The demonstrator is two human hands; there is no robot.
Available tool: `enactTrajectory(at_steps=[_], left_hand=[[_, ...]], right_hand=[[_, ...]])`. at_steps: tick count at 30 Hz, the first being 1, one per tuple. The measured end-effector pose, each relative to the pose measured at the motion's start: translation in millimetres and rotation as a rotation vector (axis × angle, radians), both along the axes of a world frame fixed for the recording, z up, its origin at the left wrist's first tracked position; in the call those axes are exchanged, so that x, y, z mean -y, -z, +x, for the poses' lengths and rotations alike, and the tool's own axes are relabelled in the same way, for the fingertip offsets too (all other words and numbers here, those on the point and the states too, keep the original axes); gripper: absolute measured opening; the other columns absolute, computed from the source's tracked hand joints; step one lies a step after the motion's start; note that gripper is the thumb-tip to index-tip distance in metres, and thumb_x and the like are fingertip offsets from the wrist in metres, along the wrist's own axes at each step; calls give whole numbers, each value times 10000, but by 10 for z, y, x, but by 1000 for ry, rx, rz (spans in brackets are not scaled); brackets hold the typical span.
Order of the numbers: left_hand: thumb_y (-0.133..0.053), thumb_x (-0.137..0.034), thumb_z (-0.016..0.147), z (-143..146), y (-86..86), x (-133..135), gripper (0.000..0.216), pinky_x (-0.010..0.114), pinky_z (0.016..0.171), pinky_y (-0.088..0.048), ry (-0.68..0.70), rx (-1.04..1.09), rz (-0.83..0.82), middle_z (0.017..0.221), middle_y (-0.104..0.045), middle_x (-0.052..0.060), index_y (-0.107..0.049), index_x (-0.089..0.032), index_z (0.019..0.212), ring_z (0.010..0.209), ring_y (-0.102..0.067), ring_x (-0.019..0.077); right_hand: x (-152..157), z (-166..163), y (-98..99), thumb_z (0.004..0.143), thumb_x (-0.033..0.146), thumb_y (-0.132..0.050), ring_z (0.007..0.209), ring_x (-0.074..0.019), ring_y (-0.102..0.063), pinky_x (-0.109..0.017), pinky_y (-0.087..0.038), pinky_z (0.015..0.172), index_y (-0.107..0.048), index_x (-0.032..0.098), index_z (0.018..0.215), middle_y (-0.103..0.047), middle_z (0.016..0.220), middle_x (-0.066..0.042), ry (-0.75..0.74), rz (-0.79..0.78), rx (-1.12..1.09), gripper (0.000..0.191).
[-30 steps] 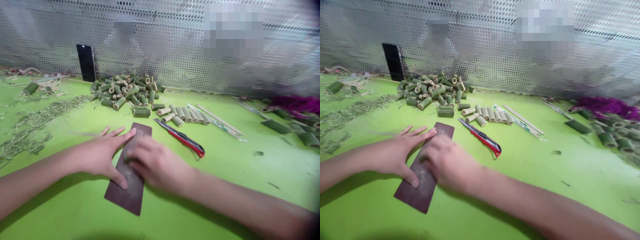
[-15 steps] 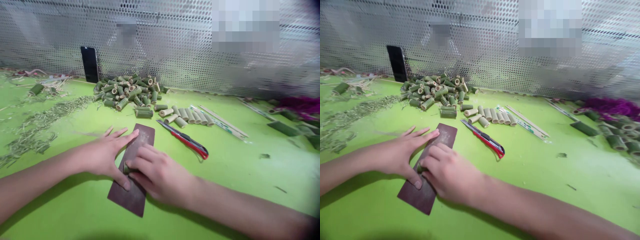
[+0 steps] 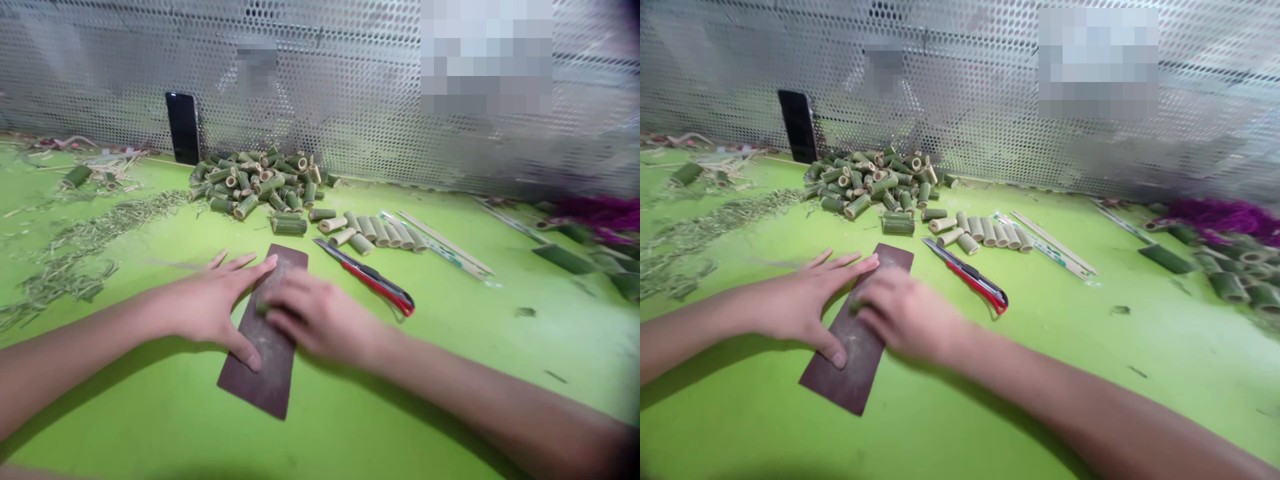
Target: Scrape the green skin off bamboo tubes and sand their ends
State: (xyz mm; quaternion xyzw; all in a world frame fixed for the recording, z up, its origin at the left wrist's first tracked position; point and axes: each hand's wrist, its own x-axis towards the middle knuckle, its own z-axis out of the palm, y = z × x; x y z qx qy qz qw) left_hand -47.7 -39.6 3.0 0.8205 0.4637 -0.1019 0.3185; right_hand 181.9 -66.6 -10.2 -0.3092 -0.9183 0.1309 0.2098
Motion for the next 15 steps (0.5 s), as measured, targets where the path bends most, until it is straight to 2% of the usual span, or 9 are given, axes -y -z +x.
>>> enactTrajectory(at_steps=[2,3,5,6,9,10,12,13,15], left_hand=[[-797,-859,530,1,-8,2,1504,800,1185,-147,-6,-12,-6,1729,125,14,139,-420,1623,1540,149,500],[-803,-848,536,4,-13,4,1499,802,1184,-147,-4,-18,-6,1729,128,13,137,-422,1623,1541,149,498],[-809,-838,539,12,-25,9,1489,801,1185,-137,0,-24,-3,1729,123,2,131,-435,1622,1543,149,491],[-806,-843,536,15,-29,12,1492,802,1184,-137,-2,-25,-7,1729,124,1,133,-435,1621,1543,150,491],[-804,-860,511,18,-37,21,1517,806,1179,-143,-12,-35,-24,1724,142,-1,143,-432,1617,1538,158,497],[-809,-855,509,17,-39,23,1517,803,1181,-143,-7,-38,-25,1724,145,-8,141,-439,1616,1538,159,495],[-812,-844,520,14,-42,26,1502,794,1189,-137,5,-37,-20,1724,143,-22,141,-452,1612,1541,157,486],[-809,-843,526,11,-43,27,1499,792,1191,-138,5,-38,-21,1724,144,-23,147,-449,1611,1543,157,482],[-803,-851,523,6,-42,26,1509,783,1196,-145,-2,-41,-27,1724,142,-14,151,-433,1614,1545,154,479]], right_hand=[[-5,-2,-9,991,197,-620,843,-220,-655,-417,-608,787,-741,155,998,-698,934,-97,139,27,18,128],[-3,-3,-14,997,206,-615,871,-221,-656,-417,-606,807,-740,156,1017,-697,957,-98,144,2,22,136],[5,-5,-25,986,254,-653,865,-210,-658,-387,-609,812,-741,152,1039,-695,940,-85,-52,-47,23,144],[9,-5,-31,986,251,-661,873,-206,-662,-378,-608,821,-742,152,1044,-701,945,-81,-63,-60,25,141],[19,4,-46,983,180,-638,871,-218,-666,-402,-602,810,-743,164,999,-706,955,-89,139,15,41,107],[25,7,-49,996,195,-626,906,-221,-667,-407,-597,840,-742,173,1018,-705,986,-91,115,2,53,120],[32,8,-51,995,219,-637,886,-216,-660,-381,-601,817,-747,157,1034,-698,917,-80,-61,-13,39,132],[32,5,-52,995,221,-645,874,-206,-660,-368,-605,807,-749,155,1058,-702,931,-79,-58,-37,47,138],[26,-6,-53,990,171,-629,808,-208,-648,-391,-607,759,-755,146,1014,-696,901,-86,125,8,60,131]])
